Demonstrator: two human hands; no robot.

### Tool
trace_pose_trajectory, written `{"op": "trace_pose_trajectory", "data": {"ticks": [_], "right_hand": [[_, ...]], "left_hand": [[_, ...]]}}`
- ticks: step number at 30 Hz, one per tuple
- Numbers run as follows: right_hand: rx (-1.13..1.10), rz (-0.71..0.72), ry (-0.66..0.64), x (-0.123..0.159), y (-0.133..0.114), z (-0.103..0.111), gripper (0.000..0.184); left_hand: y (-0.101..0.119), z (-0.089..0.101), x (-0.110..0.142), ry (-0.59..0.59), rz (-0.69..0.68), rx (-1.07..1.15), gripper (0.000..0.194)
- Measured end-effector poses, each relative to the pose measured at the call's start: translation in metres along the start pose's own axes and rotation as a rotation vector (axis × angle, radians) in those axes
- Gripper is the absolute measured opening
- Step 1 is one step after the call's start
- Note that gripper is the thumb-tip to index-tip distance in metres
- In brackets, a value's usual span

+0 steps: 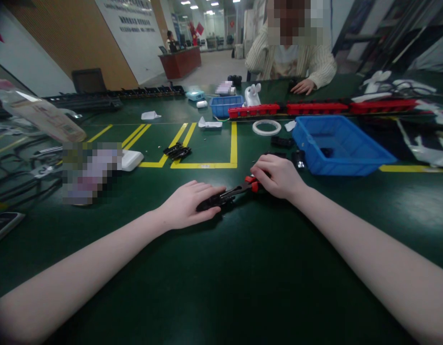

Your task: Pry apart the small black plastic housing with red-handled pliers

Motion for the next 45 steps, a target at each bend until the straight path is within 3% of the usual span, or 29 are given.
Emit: {"op": "trace_pose_trajectory", "data": {"ticks": [45], "right_hand": [[0.045, 0.023, 0.027, 0.0005, -0.0058, 0.0062, 0.04]], "left_hand": [[0.001, 0.0053, 0.0021, 0.053, 0.0, -0.059, 0.046]]}}
Point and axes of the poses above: each hand's wrist, its own x-axis away from the middle knuckle, its own z-axis out of the back of the hand, y = z × x, the point moved 10 cm from there along -x, towards the middle knuckle, and after that the axes turned 9 degrees about x, right-handed, at the moved point
